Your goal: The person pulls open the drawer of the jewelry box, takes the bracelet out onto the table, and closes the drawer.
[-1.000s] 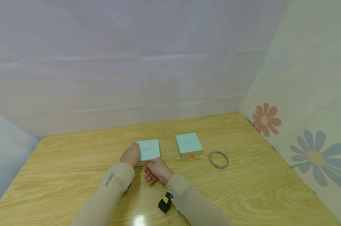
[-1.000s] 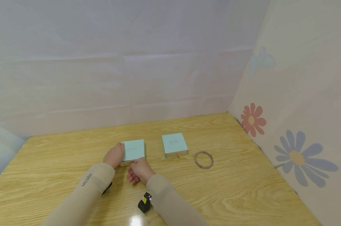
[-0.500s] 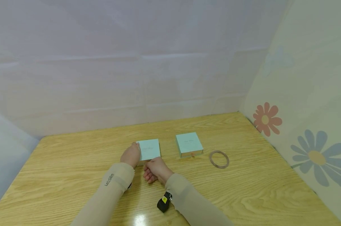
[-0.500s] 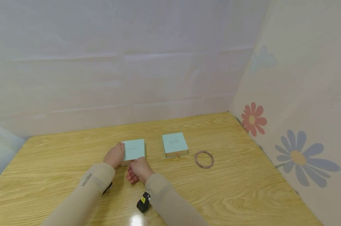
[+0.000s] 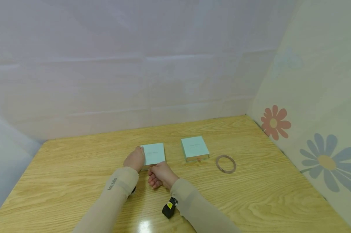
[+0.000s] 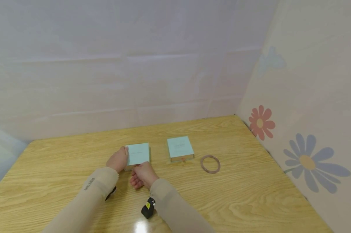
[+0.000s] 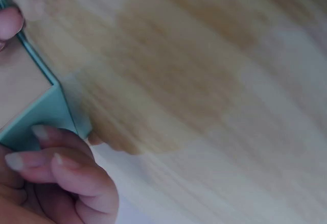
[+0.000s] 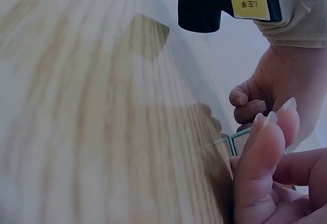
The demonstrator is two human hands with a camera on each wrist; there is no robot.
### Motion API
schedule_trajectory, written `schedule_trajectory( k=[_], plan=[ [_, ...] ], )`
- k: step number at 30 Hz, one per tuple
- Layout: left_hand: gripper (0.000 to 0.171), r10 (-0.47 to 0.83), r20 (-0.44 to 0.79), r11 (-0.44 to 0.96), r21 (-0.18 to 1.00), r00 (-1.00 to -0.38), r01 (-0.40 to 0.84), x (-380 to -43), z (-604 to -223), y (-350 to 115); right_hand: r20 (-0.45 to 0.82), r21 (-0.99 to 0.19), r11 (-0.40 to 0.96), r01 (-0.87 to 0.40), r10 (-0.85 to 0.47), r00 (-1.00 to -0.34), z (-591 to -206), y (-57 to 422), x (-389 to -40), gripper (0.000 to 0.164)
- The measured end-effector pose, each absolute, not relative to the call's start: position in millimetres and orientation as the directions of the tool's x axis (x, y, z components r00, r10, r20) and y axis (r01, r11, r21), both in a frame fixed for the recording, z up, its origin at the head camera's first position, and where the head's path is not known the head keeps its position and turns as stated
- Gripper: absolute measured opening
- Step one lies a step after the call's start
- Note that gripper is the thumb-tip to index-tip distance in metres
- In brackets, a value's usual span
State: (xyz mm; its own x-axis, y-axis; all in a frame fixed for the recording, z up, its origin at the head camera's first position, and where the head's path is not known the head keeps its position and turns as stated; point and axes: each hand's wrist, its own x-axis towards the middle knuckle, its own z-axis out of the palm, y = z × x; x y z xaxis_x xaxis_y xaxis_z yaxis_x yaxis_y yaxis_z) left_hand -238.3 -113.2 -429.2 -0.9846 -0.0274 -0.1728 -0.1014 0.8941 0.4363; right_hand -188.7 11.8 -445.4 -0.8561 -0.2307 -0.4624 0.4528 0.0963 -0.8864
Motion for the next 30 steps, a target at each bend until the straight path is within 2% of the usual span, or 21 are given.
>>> schedule_trajectory(
  k=[9, 15, 23, 30],
  plan=[
    [0.057, 0.011, -0.277, 0.842, 0.521, -0.961, -0.14, -241.2, -432.1, -120.4, -0.442, -0.897, 0.097, 0.431, -0.232, -0.867, -440.3, 30.6, -185.6, 0.027],
    [0.059, 0.017, -0.261, 0.842, 0.524, -0.965, -0.127, -235.7, -427.7, -123.0, -0.411, -0.912, 0.093, 0.4, -0.231, -0.882, -435.9, 49.3, -181.1, 0.026],
    [0.055, -0.068, -0.127, 0.913, 0.391, -0.99, -0.113, -233.5, -417.9, -120.3, -0.388, -0.921, 0.067, 0.383, -0.231, -0.892, -431.0, 75.9, -179.9, 0.026],
    [0.048, -0.072, 0.044, 0.909, 0.414, -0.996, -0.048, -231.0, -402.7, -106.5, -0.369, -0.928, 0.032, 0.37, -0.195, -0.909, -429.2, 98.6, -177.2, 0.027]
  ],
)
